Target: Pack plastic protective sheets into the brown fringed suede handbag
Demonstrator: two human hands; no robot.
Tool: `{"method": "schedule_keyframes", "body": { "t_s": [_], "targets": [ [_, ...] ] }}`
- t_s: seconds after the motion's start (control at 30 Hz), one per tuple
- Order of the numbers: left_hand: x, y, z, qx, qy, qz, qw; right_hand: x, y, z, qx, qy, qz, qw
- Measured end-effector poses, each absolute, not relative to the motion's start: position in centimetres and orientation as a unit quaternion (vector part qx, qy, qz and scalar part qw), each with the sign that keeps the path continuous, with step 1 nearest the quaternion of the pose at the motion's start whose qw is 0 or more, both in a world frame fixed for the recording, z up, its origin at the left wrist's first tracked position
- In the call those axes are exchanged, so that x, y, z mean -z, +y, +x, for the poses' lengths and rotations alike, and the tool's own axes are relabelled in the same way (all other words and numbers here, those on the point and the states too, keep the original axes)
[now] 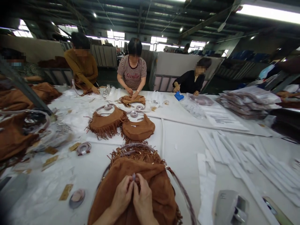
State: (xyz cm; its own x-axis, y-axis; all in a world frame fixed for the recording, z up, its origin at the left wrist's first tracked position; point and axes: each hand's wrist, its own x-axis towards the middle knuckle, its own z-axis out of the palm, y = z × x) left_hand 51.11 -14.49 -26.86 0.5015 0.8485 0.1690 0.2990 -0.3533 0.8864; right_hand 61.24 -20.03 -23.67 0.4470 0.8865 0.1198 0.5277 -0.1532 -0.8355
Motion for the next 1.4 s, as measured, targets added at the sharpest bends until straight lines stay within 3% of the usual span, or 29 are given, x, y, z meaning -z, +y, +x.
{"method": "schedule_keyframes", "body": {
  "t_s": [0.17, 0.43, 0.7, 0.8, 0.93, 1.13, 1.3, 1.4],
  "targets": [
    [27.4, -14.3, 50.9, -0.320, 0.368, 0.790, 0.372, 23.4, -19.6, 62.3, -0.240, -0.493, -0.710, 0.442],
    [27.0, -13.7, 51.1, -0.313, 0.420, 0.713, 0.467, 23.3, -19.0, 63.5, -0.257, -0.512, -0.695, 0.435],
    [24.9, -11.2, 50.9, -0.286, 0.329, 0.753, 0.493, 23.5, -18.7, 64.0, -0.275, -0.509, -0.680, 0.452],
    [26.3, -12.3, 51.2, -0.318, 0.349, 0.765, 0.439, 23.6, -18.5, 63.2, -0.255, -0.452, -0.711, 0.476],
    [28.8, -14.6, 51.1, -0.348, 0.349, 0.827, 0.270, 24.4, -17.9, 62.0, -0.230, -0.340, -0.753, 0.514],
    [30.8, -15.6, 50.2, -0.294, 0.293, 0.905, 0.089, 26.1, -17.0, 61.1, -0.229, -0.266, -0.781, 0.517],
    [30.3, -16.0, 49.2, -0.257, 0.302, 0.910, 0.119, 23.2, -18.5, 63.7, -0.241, -0.440, -0.758, 0.416],
    [29.2, -17.1, 47.5, -0.255, 0.332, 0.892, 0.173, 20.4, -21.9, 67.8, -0.186, -0.436, -0.802, 0.362]
  ]
}}
